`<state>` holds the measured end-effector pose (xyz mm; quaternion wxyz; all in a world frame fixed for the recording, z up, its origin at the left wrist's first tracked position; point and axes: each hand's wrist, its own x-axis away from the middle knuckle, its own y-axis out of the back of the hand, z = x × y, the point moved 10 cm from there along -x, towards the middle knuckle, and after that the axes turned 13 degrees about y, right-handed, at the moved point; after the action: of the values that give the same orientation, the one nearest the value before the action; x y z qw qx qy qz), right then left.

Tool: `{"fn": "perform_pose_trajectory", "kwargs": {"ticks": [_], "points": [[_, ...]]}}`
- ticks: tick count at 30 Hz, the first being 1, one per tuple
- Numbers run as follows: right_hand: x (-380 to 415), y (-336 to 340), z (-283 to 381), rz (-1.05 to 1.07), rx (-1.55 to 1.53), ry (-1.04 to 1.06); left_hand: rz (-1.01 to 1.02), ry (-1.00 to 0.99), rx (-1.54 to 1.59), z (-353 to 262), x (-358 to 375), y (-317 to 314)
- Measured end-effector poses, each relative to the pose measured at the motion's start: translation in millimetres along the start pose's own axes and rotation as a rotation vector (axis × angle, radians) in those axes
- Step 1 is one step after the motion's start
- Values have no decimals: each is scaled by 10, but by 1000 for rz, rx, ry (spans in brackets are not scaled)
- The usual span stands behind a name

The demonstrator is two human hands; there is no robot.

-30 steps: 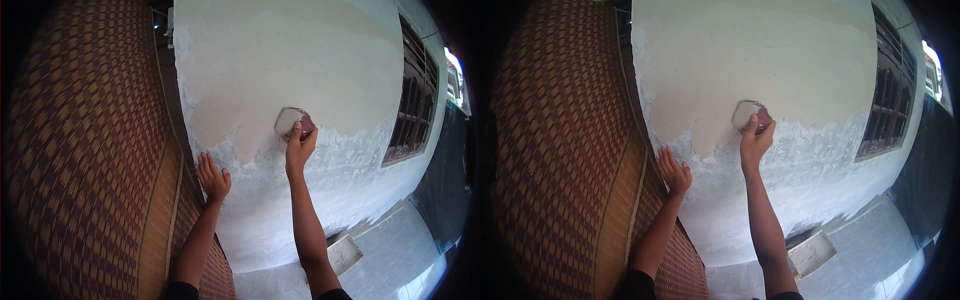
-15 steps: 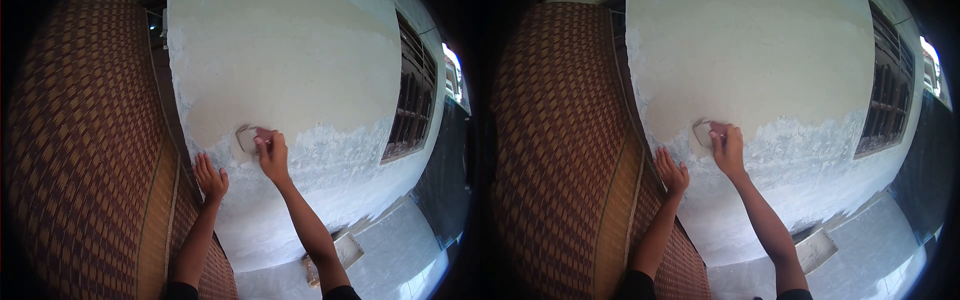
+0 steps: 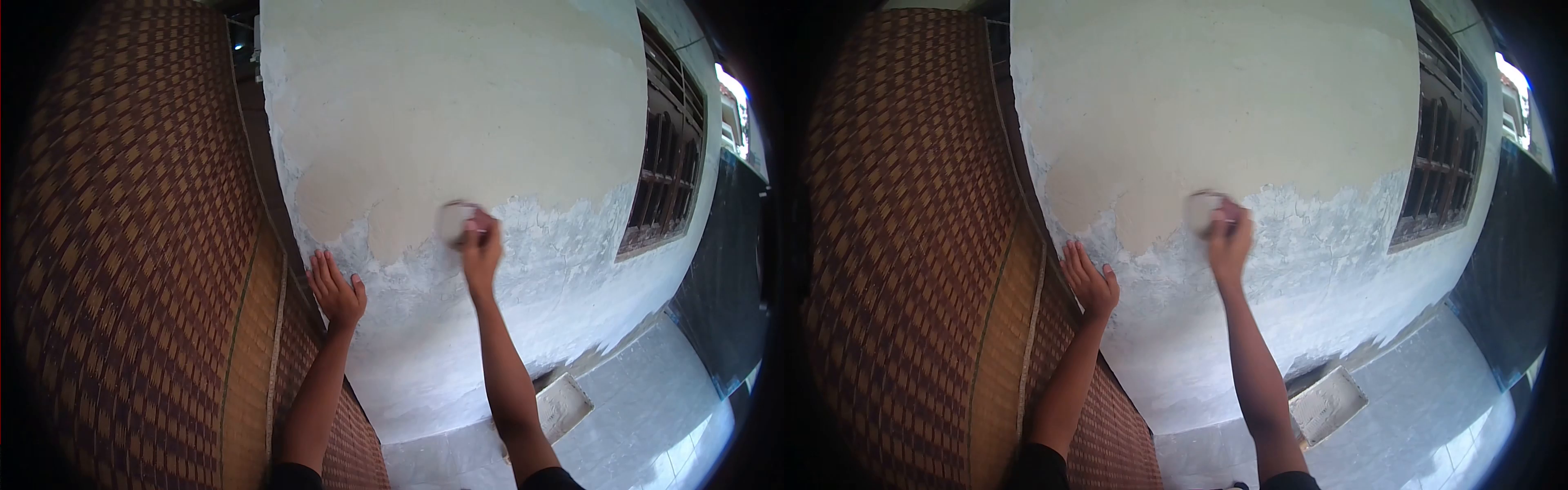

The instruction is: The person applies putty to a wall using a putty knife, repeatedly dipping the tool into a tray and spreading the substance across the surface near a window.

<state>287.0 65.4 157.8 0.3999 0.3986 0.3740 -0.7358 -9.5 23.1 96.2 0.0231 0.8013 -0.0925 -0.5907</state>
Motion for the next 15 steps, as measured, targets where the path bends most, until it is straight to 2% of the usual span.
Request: {"fn": "perform_pose_trajectory", "kwargs": {"ticks": [1,2,4,5,7,8,9,10,11,12,13,15], "points": [[-34,191,22,-154,-142,-125,-5,1,-6,-10,1,5],[-35,175,56,-151,-143,-125,-6,1,-12,-21,7,10],[-23,-8,223,-32,-220,-19,0,3,-14,-9,8,-8],[82,-236,213,137,-112,22,8,7,-15,-1,19,-20],[165,-467,584,356,231,264,7,-4,-9,-16,7,4],[148,-353,339,223,121,233,-2,-13,-4,-24,1,21],[38,-172,50,143,131,75,1,-16,-3,-28,12,17],[-42,114,-91,-7,83,16,0,-12,-8,-24,18,9],[-85,322,-191,-155,33,-38,-5,-6,-13,-18,6,1],[-91,368,21,-252,-188,-153,-11,-5,-13,-13,-4,2],[-61,304,44,-253,-189,-152,-7,-6,-10,-14,5,4],[-22,-116,112,75,-173,-107,3,-16,0,-37,0,-12]]}}
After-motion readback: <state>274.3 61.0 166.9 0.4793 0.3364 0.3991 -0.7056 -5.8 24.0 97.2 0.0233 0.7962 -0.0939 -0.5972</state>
